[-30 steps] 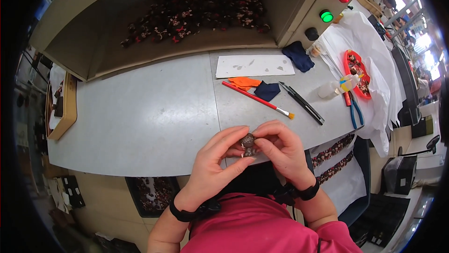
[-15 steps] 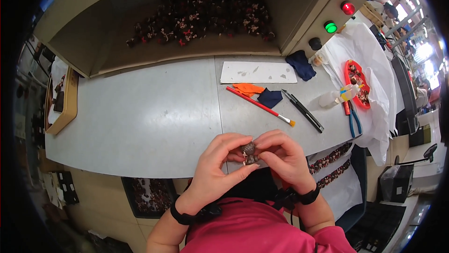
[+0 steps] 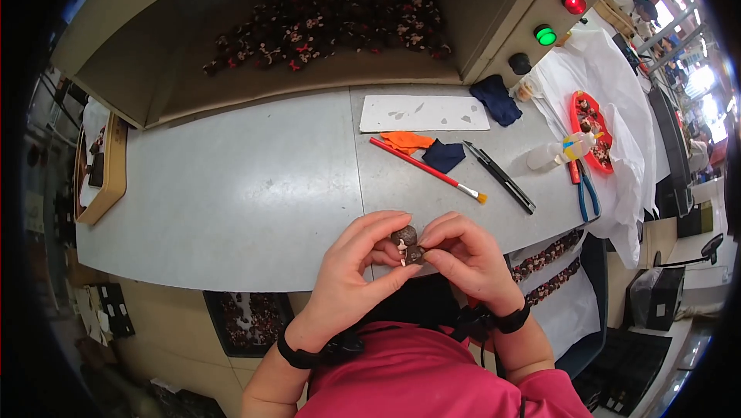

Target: Applying adhesive and assembling small plastic parts for figurine production, then assisting a colleague with camera equipment.

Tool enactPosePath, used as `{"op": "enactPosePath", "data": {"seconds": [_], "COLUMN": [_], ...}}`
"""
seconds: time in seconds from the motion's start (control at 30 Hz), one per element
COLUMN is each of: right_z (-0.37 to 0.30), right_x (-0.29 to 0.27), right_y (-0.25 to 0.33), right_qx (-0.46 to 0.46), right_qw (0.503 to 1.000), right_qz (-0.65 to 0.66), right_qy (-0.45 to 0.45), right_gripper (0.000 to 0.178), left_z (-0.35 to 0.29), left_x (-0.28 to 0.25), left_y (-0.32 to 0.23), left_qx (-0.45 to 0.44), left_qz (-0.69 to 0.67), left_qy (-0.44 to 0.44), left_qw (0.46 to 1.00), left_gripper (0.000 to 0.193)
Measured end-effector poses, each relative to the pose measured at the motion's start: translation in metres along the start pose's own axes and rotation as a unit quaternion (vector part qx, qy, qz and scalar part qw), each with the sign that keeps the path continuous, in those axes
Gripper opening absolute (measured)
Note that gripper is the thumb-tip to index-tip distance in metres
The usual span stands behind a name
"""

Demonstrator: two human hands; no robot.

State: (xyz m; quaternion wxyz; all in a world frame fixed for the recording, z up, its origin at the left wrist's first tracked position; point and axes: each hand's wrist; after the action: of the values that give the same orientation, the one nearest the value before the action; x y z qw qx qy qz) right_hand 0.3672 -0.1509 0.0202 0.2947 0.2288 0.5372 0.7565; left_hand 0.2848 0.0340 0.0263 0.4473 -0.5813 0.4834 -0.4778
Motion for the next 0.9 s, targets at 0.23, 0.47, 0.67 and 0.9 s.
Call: {"op": "enactPosePath", "data": {"seconds": [0.23, 0.47, 0.67, 0.9], "right_z": [-0.0007, 0.0034, 0.0009, -0.002], "right_x": [-0.0015, 0.0045, 0.0026, 0.0019], "right_y": [0.0005, 0.0057, -0.0015, -0.0025], "right_qx": [0.004, -0.006, -0.043, -0.003], "right_qw": [1.0, 1.0, 0.997, 0.999], "right_qz": [0.004, -0.02, -0.059, -0.048], "right_qy": [0.0, -0.001, 0.021, 0.011], "right_gripper": [0.016, 0.021, 0.022, 0.019], "left_z": [-0.0016, -0.0005, -0.0015, 0.0009], "left_x": [0.0018, 0.0032, 0.005, 0.0062], "left_y": [0.0015, 0.0035, 0.0027, 0.0037], "left_qx": [-0.004, 0.005, 0.013, 0.03], "left_qz": [0.011, 0.007, 0.022, 0.022], "left_qy": [-0.011, -0.026, -0.043, -0.035], "left_qw": [1.0, 1.0, 0.999, 0.999], "left_gripper": [0.051, 0.05, 0.05, 0.056]}}
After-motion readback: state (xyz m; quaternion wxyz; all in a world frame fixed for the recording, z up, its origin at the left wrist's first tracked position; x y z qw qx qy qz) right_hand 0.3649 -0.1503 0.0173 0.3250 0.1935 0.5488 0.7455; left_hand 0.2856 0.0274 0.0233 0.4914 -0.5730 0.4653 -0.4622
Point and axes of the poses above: each hand's wrist, its own z-axis towards the middle knuckle, its own x-axis out of the palm, y = z × x, and after that the axes turned 11 degrees about -x, right-handed
